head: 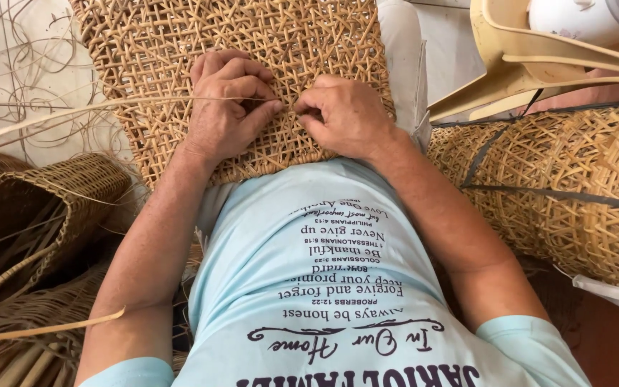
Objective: Weaving thin rattan strips into a rectangular mat structure by hand.
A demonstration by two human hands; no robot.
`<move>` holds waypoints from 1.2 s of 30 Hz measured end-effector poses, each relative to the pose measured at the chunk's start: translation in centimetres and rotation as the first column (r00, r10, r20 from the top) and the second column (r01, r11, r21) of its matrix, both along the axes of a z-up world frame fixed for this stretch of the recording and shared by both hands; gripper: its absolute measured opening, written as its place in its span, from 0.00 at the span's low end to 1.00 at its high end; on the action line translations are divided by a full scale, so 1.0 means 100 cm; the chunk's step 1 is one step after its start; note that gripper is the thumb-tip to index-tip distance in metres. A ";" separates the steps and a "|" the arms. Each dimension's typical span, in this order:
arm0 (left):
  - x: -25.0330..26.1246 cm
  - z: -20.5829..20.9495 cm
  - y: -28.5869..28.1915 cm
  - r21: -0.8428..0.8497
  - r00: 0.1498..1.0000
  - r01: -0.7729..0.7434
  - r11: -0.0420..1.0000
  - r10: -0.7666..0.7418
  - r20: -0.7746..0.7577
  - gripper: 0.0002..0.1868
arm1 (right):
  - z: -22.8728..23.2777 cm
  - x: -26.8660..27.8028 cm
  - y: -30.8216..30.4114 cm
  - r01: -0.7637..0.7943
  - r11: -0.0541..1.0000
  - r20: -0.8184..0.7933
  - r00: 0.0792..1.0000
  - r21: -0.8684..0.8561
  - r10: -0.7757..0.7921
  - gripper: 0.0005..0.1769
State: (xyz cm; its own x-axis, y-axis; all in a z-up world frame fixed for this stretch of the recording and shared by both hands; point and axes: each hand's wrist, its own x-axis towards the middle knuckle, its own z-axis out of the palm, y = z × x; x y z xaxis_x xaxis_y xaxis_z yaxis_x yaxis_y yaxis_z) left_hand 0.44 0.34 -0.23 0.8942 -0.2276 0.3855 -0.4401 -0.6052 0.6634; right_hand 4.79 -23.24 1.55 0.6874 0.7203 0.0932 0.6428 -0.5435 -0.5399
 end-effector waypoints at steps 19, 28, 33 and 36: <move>-0.001 0.006 0.002 0.047 0.998 0.020 0.999 -0.017 -0.066 0.07 | 0.008 -0.012 0.014 0.011 0.995 0.061 0.998 -0.101 -0.005 0.03; 0.002 0.006 0.000 0.072 0.996 0.028 0.997 -0.022 -0.083 0.09 | -0.008 -0.004 0.020 0.046 0.974 0.014 0.999 -0.223 -0.044 0.04; 0.001 0.007 -0.001 0.116 0.997 0.029 0.993 -0.019 -0.080 0.07 | -0.007 -0.006 0.012 0.026 0.992 -0.035 0.999 -0.120 -0.030 0.05; 0.000 0.011 -0.001 0.100 0.996 0.037 0.994 -0.028 -0.087 0.08 | 0.003 -0.008 0.010 0.051 0.994 -0.074 0.996 -0.099 -0.058 0.04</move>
State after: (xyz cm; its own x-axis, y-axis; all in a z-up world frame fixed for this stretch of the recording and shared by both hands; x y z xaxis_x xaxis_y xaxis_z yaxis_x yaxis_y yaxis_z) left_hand 0.44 0.26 0.82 0.9143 -0.2912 0.2817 -0.4051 -0.6572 0.6356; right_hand 3.94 -22.20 1.87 0.7281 0.6848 -0.0298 0.5695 -0.6285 -0.5297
